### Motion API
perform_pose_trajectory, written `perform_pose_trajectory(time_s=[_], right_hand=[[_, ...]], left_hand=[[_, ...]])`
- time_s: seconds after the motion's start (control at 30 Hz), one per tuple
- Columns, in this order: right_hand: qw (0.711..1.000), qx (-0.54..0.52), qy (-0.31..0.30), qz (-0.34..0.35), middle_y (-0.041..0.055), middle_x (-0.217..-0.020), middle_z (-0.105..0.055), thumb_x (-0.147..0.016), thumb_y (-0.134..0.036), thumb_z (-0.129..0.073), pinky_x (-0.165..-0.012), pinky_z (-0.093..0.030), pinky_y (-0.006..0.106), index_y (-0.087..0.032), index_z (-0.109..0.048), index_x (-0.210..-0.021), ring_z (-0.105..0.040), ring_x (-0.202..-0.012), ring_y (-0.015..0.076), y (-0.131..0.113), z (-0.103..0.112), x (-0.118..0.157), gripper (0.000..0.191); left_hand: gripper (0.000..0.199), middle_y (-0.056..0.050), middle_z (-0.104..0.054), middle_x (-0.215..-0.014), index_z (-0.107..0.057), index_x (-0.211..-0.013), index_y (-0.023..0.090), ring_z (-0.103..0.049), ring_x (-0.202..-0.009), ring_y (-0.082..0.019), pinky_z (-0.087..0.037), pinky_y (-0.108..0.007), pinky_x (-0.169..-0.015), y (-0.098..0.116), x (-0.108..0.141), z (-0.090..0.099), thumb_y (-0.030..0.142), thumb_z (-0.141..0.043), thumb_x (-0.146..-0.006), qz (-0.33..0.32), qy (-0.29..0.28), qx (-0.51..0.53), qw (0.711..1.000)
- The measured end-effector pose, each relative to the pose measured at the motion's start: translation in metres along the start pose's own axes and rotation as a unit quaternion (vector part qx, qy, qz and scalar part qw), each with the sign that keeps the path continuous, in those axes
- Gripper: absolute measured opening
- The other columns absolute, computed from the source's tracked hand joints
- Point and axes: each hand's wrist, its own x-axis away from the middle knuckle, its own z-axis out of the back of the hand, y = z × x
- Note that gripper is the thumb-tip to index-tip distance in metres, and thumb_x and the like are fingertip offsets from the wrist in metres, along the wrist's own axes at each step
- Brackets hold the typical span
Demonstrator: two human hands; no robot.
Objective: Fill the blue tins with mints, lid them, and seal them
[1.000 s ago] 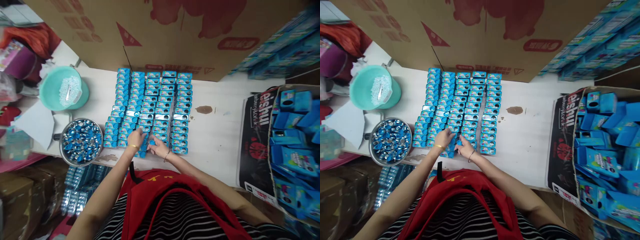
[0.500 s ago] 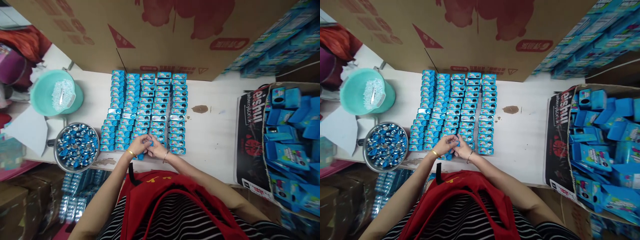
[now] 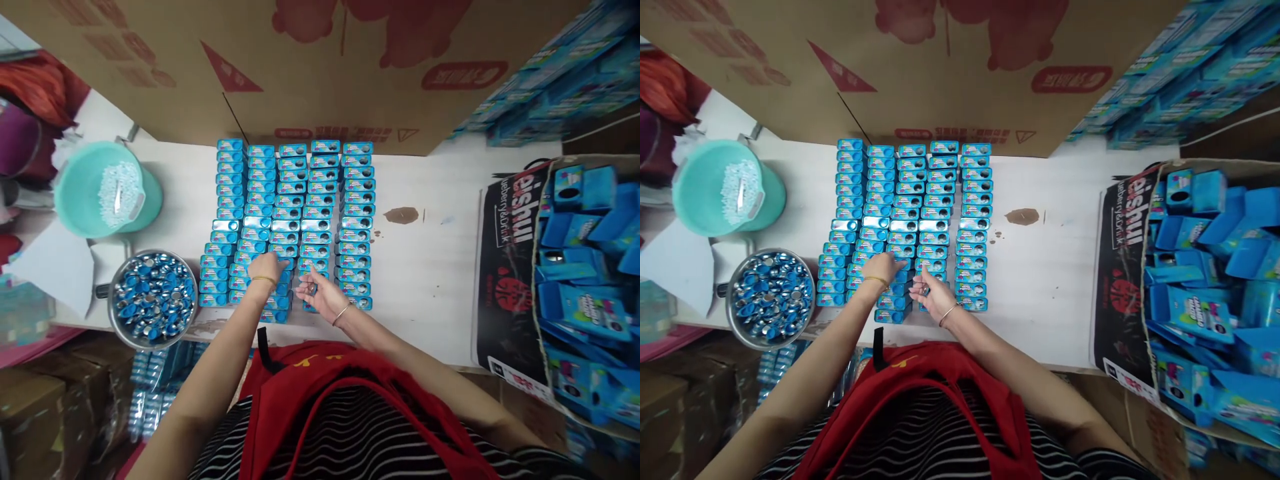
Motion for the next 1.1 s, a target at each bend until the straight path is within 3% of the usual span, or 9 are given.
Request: perform_pose_trajectory(time_s=[0.17, 0.23, 0.33, 0.4, 0.47, 0.63, 0.73, 0.93, 1.1], right_hand=[[0.999, 0.034, -0.015, 0.03, 0.0042, -0.072, -0.055, -0.081, -0.07, -0.048, -0.073, -0.053, 0.03, -0.019, -0.06, -0.079, -0.06, -0.071, 0.0154, -0.002, -0.004, -0.002, 0.053], [0.998, 0.034, -0.024, 0.053, 0.0055, -0.073, -0.057, -0.079, -0.075, -0.043, -0.07, -0.052, 0.031, -0.02, -0.058, -0.078, -0.06, -0.072, 0.0172, -0.002, -0.006, -0.002, 0.057], [0.998, 0.014, -0.048, 0.045, 0.0079, -0.077, -0.061, -0.077, -0.079, -0.041, -0.065, -0.051, 0.032, -0.019, -0.056, -0.076, -0.062, -0.076, 0.0205, -0.002, -0.012, 0.003, 0.061], [0.998, 0.006, -0.066, 0.021, 0.0094, -0.081, -0.064, -0.077, -0.078, -0.041, -0.065, -0.051, 0.032, -0.019, -0.057, -0.077, -0.062, -0.082, 0.0222, -0.002, -0.019, 0.006, 0.061], [0.997, 0.003, -0.073, 0.016, 0.01, -0.089, -0.066, -0.079, -0.075, -0.042, -0.068, -0.052, 0.031, -0.019, -0.058, -0.081, -0.063, -0.089, 0.0224, -0.001, -0.025, 0.008, 0.058], [0.995, 0.048, -0.004, 0.085, 0.007, -0.115, -0.062, -0.08, -0.062, -0.057, -0.084, -0.049, 0.029, -0.024, -0.06, -0.104, -0.058, -0.108, 0.019, -0.004, -0.024, -0.002, 0.045], [0.985, 0.115, 0.032, 0.129, 0.0075, -0.115, -0.063, -0.079, -0.061, -0.058, -0.086, -0.048, 0.031, -0.024, -0.062, -0.105, -0.056, -0.11, 0.0199, -0.007, -0.014, -0.012, 0.046], [0.975, 0.163, 0.054, 0.142, 0.0071, -0.108, -0.065, -0.073, -0.063, -0.062, -0.076, -0.051, 0.03, -0.022, -0.064, -0.1, -0.059, -0.102, 0.0215, -0.01, -0.001, -0.018, 0.048], [0.968, 0.193, 0.048, 0.151, 0.0047, -0.098, -0.066, -0.068, -0.06, -0.066, -0.064, -0.049, 0.027, -0.021, -0.064, -0.096, -0.061, -0.086, 0.0175, -0.01, -0.004, -0.018, 0.049]], left_hand=[[0.03, -0.01, -0.068, -0.09, -0.064, -0.094, 0.02, -0.063, -0.091, -0.025, -0.046, -0.033, -0.076, -0.003, 0.03, 0.001, 0.046, -0.053, -0.085, -0.056, 0.034, 0.019, 0.998], [0.03, -0.007, -0.066, -0.091, -0.06, -0.104, 0.021, -0.061, -0.087, -0.02, -0.046, -0.029, -0.077, -0.005, 0.052, -0.005, 0.044, -0.05, -0.088, -0.161, 0.05, 0.094, 0.981], [0.028, -0.006, -0.062, -0.096, -0.058, -0.11, 0.021, -0.058, -0.09, -0.018, -0.046, -0.029, -0.082, -0.006, 0.08, -0.017, 0.033, -0.053, -0.085, -0.31, 0.072, 0.19, 0.929], [0.021, -0.007, -0.06, -0.096, -0.06, -0.102, 0.02, -0.057, -0.09, -0.018, -0.045, -0.029, -0.082, -0.005, 0.087, -0.024, 0.023, -0.048, -0.084, -0.285, 0.099, 0.195, 0.933], [0.017, -0.007, -0.061, -0.093, -0.06, -0.091, 0.019, -0.057, -0.088, -0.018, -0.045, -0.028, -0.079, -0.003, 0.083, -0.026, 0.019, -0.045, -0.085, -0.216, 0.11, 0.179, 0.954], [0.015, -0.006, -0.065, -0.092, -0.057, -0.094, 0.02, -0.06, -0.085, -0.017, -0.045, -0.027, -0.076, 0.004, 0.04, -0.01, 0.025, -0.043, -0.088, -0.121, 0.089, 0.123, 0.981], [0.018, -0.009, -0.066, -0.097, -0.057, -0.098, 0.019, -0.062, -0.092, -0.022, -0.044, -0.03, -0.077, 0.011, 0.015, 0.003, 0.026, -0.043, -0.088, -0.075, 0.09, 0.086, 0.989], [0.024, -0.016, -0.068, -0.102, -0.065, -0.094, 0.018, -0.063, -0.099, -0.029, -0.047, -0.035, -0.079, 0.024, -0.014, 0.018, 0.038, -0.057, -0.081, -0.023, 0.0, 0.004, 1.0], [0.034, -0.018, -0.071, -0.092, -0.069, -0.083, 0.016, -0.067, -0.091, -0.031, -0.049, -0.036, -0.078, 0.022, -0.038, 0.029, 0.047, -0.072, -0.068, 0.001, -0.067, -0.026, 0.997]])
